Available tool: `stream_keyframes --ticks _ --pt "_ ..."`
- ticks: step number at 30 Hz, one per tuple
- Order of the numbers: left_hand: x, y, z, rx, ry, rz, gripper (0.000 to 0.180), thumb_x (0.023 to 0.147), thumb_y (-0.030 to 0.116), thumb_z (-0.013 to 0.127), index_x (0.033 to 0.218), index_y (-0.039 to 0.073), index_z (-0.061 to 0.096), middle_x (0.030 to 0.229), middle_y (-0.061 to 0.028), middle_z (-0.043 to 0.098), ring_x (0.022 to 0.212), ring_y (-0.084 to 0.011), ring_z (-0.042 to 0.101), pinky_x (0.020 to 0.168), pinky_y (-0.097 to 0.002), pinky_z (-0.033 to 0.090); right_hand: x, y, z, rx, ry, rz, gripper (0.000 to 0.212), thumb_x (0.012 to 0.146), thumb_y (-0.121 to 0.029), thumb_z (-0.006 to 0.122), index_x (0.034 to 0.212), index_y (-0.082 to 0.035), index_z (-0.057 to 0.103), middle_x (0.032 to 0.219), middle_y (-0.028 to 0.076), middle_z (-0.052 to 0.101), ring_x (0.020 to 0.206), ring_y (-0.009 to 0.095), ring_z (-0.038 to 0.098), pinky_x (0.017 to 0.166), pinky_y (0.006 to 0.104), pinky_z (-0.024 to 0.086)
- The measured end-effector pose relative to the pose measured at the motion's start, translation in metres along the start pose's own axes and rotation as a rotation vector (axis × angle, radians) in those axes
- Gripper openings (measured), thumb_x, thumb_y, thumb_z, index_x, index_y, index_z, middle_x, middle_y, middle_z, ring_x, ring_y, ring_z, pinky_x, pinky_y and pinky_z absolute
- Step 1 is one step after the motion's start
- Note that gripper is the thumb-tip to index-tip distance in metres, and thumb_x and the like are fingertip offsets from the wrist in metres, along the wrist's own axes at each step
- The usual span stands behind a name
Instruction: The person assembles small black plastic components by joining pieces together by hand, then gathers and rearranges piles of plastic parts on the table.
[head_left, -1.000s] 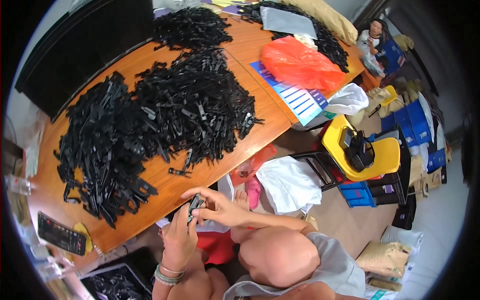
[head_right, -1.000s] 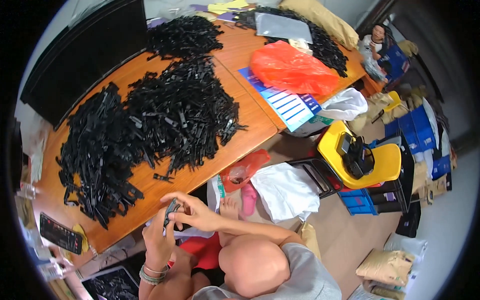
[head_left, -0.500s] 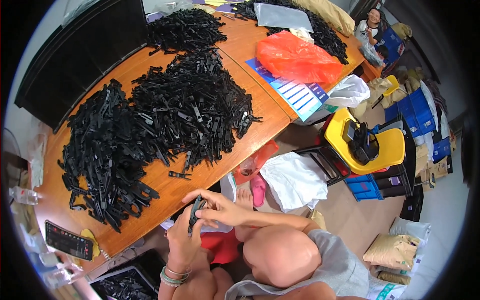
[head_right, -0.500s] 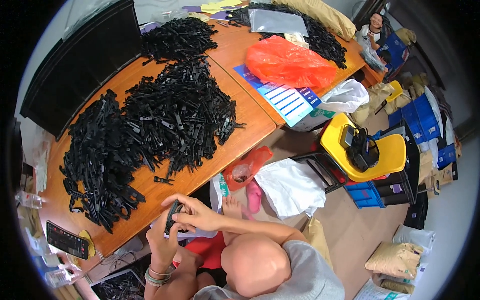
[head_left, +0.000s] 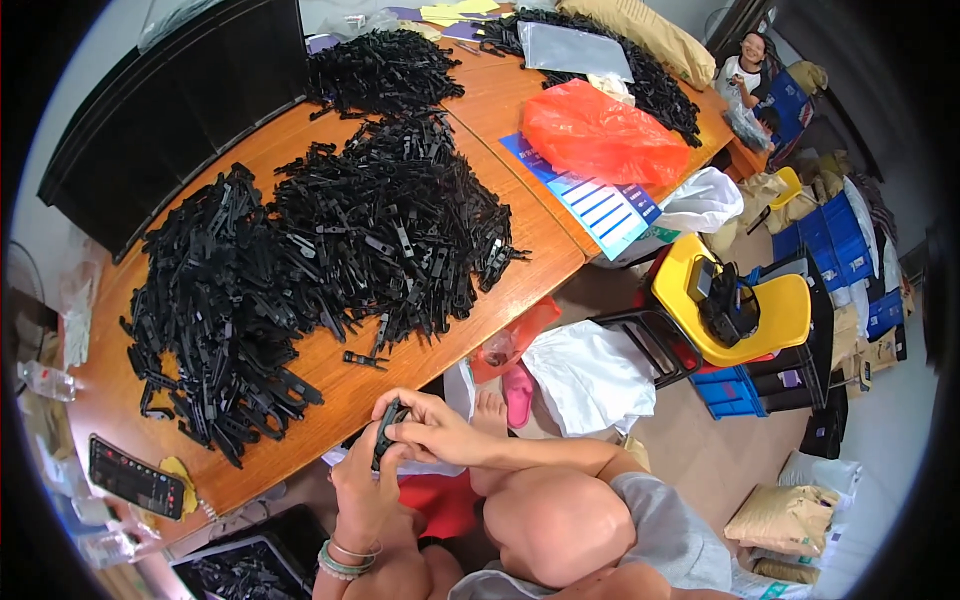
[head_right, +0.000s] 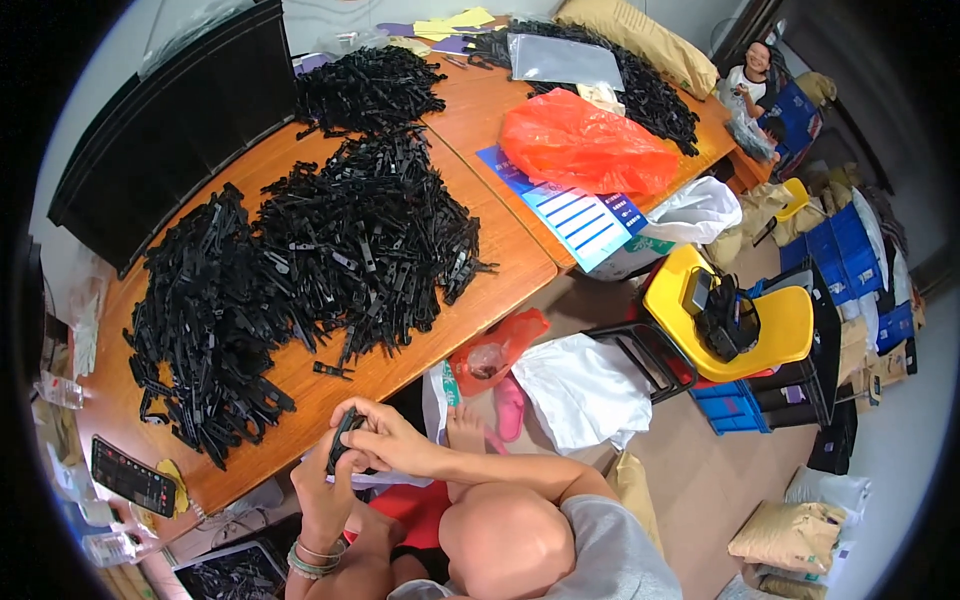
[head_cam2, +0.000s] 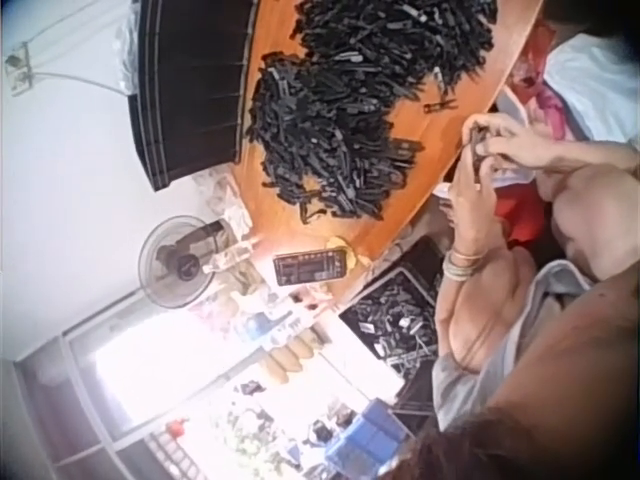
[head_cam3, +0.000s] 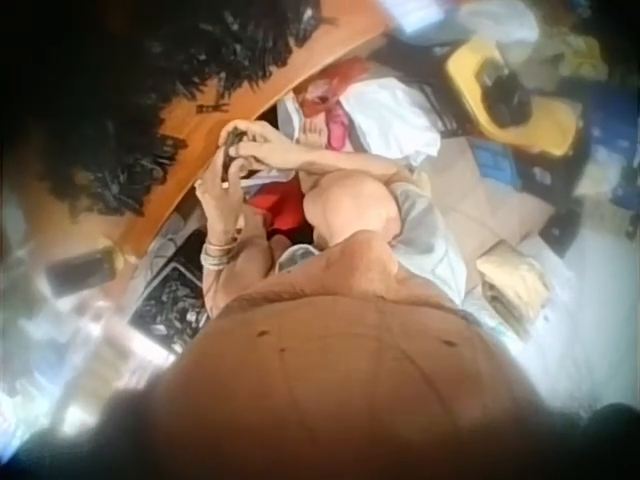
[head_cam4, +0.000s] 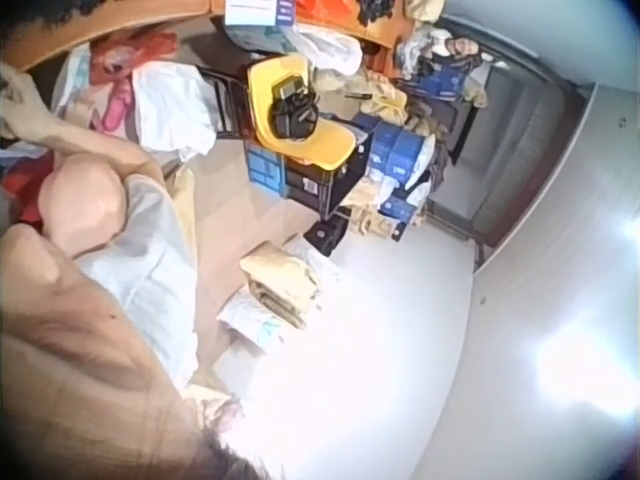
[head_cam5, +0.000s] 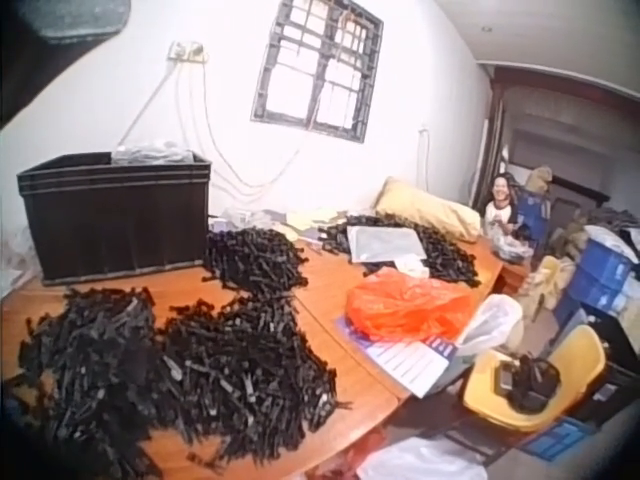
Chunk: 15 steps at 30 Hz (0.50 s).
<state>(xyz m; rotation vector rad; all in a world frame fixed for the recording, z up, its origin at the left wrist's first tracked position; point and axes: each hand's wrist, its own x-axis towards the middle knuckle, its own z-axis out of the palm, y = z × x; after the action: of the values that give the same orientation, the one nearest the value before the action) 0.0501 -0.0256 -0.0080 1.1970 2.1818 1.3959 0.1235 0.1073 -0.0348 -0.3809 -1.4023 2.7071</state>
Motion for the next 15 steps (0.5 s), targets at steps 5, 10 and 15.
stream_keyframes --ticks 5,10,15 --pt "0.005 0.008 -0.01 -0.069 -0.044 -0.007 0.025 0.082 -0.001 0.059 0.107 -0.006 0.056 0.082 -0.0135 0.065 0.069 -0.0166 0.065 0.062 -0.0273 0.052 -0.003 -0.004 -0.008 -0.034 -0.104 -0.086 0.022 0.095 -0.018 0.048 0.111 -0.002 0.049 0.059 0.001 0.054 0.043 0.004 0.048 0.041 0.0165 0.03" --pt "0.001 0.01 -0.009 -0.111 -0.003 -0.05 0.024 0.083 -0.001 0.06 0.106 -0.006 0.056 0.083 -0.0128 0.065 0.07 -0.0151 0.066 0.063 -0.0258 0.053 0.001 0.008 -0.009 -0.011 -0.06 -0.123 0.025 0.097 -0.022 0.046 0.105 0.001 0.053 0.053 0.001 0.052 0.042 0.005 0.048 0.041 0.0173 0.029" --pt "0.002 0.01 0.0 0.012 0.07 0.018 0.026 0.08 0.004 0.064 0.104 -0.003 0.058 0.085 -0.0171 0.064 0.078 -0.0228 0.065 0.069 -0.029 0.049 -0.006 -0.001 -0.009 0.145 -0.01 -0.039 0.03 0.095 -0.021 0.05 0.115 0.001 0.049 0.06 0.001 0.054 0.047 0.004 0.046 0.044 0.0176 0.031"
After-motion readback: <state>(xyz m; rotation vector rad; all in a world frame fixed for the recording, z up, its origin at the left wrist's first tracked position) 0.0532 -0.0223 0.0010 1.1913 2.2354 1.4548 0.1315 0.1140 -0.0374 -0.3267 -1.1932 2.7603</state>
